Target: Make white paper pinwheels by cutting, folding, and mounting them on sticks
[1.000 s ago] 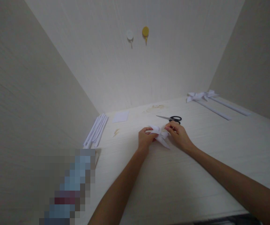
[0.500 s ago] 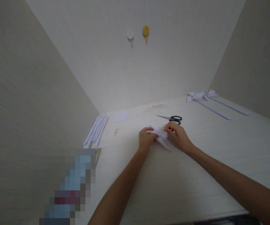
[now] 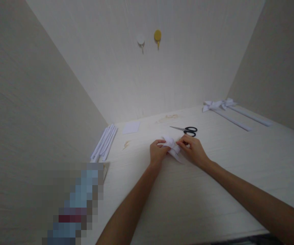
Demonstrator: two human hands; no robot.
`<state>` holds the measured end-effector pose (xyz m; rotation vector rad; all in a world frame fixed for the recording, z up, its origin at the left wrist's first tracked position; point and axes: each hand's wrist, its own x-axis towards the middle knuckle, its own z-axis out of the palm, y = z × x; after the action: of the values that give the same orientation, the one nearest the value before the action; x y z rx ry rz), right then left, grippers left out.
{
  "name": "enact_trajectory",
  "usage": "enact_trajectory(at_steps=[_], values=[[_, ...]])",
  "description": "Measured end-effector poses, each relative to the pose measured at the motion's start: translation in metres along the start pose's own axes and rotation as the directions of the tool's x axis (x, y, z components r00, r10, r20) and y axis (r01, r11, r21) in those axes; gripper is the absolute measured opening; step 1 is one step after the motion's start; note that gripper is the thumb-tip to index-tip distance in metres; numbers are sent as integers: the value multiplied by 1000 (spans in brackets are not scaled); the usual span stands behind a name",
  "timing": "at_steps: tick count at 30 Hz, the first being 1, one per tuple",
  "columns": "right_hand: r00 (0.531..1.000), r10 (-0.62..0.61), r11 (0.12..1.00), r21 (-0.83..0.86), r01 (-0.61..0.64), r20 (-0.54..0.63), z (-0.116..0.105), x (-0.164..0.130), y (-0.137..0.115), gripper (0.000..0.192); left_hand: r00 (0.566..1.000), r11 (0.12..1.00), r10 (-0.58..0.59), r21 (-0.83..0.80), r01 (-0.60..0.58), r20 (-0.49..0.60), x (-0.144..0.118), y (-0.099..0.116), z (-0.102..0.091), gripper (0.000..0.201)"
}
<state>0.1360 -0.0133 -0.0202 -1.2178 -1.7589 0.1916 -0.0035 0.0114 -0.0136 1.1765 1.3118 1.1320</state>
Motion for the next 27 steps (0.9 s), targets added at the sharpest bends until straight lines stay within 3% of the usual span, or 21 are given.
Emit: enact_trajectory(at_steps=[15, 27], values=[[994, -109, 994, -18, 109, 10, 2, -3, 2, 12, 995, 1000, 24, 8, -24, -98, 2, -3, 0, 27], [996, -87, 996, -36, 87, 13, 2, -4, 1, 13, 995, 1000, 17, -5, -17, -103, 0, -1, 0, 25]])
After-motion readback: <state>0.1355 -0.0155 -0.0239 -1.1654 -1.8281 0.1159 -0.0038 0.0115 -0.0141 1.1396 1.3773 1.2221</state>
